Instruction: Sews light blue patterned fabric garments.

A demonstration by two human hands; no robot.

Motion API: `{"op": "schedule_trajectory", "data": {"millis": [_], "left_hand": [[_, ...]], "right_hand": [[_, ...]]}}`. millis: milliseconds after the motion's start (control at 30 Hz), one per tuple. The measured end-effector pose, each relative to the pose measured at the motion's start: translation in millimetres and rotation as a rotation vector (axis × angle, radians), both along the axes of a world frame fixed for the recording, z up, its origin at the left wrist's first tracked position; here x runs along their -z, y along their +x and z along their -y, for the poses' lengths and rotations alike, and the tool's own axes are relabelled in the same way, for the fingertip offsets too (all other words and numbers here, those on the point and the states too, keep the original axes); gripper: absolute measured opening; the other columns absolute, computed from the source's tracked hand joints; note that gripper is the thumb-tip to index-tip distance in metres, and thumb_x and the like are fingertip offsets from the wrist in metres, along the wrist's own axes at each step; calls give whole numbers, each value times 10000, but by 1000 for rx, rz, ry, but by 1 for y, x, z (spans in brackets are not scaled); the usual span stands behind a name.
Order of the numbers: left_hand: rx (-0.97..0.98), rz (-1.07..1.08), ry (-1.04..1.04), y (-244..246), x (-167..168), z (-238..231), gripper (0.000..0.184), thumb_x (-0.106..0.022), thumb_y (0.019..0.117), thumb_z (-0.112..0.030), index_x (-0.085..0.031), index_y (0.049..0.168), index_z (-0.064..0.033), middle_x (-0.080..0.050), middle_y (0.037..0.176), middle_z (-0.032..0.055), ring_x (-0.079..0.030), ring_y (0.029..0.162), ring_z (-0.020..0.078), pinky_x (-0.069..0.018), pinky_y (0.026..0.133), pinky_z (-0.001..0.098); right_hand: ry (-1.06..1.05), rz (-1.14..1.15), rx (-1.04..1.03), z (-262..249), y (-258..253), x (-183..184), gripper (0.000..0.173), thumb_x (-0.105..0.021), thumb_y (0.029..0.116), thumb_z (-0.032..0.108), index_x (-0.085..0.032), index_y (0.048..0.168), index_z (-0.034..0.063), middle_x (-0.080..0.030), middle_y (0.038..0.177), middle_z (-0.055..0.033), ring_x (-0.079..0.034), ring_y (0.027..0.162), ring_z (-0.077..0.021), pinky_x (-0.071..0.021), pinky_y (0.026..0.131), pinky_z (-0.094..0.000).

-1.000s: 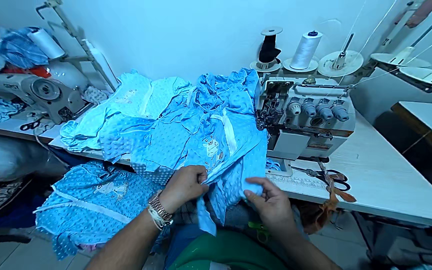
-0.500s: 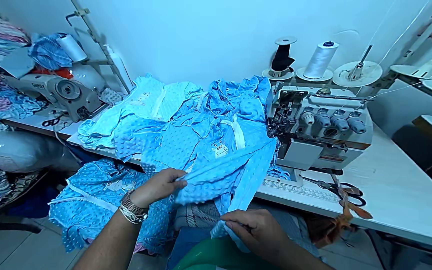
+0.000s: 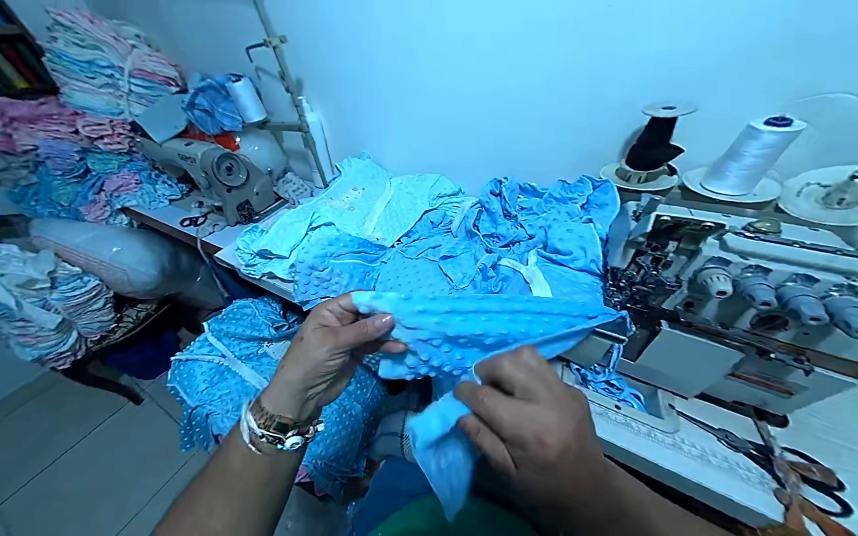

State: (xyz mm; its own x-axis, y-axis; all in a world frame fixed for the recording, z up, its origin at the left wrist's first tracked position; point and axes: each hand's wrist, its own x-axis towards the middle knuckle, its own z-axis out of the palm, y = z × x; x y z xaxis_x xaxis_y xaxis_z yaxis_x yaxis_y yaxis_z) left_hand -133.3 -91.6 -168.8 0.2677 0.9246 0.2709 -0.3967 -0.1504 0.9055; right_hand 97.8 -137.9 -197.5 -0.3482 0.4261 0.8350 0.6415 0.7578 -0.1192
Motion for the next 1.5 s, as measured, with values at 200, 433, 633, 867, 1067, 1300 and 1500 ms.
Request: {"op": "schedule_trajectory", "data": {"millis": [200, 433, 633, 867, 1067, 1300, 1500], "left_hand": [[-57, -57, 50, 8, -2, 11, 167, -636, 934, 57, -741, 998, -56, -753, 900, 80, -738, 757, 128, -633, 675, 282], [-67, -171, 321, 15, 0, 25, 147, -604, 995, -50, -709, 892, -43, -656, 723, 20, -612, 643, 32, -525, 615, 177], [-111, -276, 484, 20, 3, 33, 139, -574, 988, 1, -699, 927, 9, -669, 743, 20, -625, 660, 25, -533, 619, 166], [-118, -272, 535, 24, 6, 37, 150, -551, 981, 17, -694, 935, 19, -659, 738, 7, -623, 671, 11, -532, 629, 159], [-12, -347, 661, 21, 3, 36, 188, -606, 991, -140, -656, 1009, 41, -675, 861, 30, -660, 812, 39, -576, 745, 217], [-91, -394, 704, 29, 4, 38, 173, -695, 968, -153, -687, 974, 20, -693, 845, 11, -671, 813, 32, -583, 746, 209], [-84, -376, 752, 30, 4, 35, 165, -635, 998, -92, -713, 946, 44, -710, 868, 40, -677, 843, 39, -578, 764, 198]], "right_hand": [[-237, -93, -80, -5, -9, -30, 198, -548, 981, 183, -733, 936, 128, -687, 1022, 16, -659, 913, -34, -571, 750, -172], [-400, -198, -197, -10, -14, -38, 246, -565, 1038, 356, -694, 903, 197, -610, 701, 139, -563, 612, 71, -462, 528, -107], [-411, -254, -213, -4, -15, -38, 256, -577, 1034, 360, -684, 863, 202, -598, 674, 142, -542, 583, 72, -434, 496, -106], [-413, -315, -224, -2, -14, -35, 259, -622, 1009, 334, -681, 803, 189, -603, 657, 134, -549, 579, 68, -436, 498, -103], [-395, -344, -187, 0, -13, -36, 253, -616, 1010, 318, -683, 802, 192, -586, 644, 138, -534, 564, 69, -426, 483, -104], [-303, -347, -195, 7, -11, -30, 264, -602, 1029, 295, -704, 843, 138, -621, 696, 109, -560, 633, 75, -453, 551, -87], [-263, -346, -176, 12, -9, -31, 260, -600, 1030, 259, -715, 848, 113, -658, 732, 90, -593, 678, 72, -480, 592, -84]]}}
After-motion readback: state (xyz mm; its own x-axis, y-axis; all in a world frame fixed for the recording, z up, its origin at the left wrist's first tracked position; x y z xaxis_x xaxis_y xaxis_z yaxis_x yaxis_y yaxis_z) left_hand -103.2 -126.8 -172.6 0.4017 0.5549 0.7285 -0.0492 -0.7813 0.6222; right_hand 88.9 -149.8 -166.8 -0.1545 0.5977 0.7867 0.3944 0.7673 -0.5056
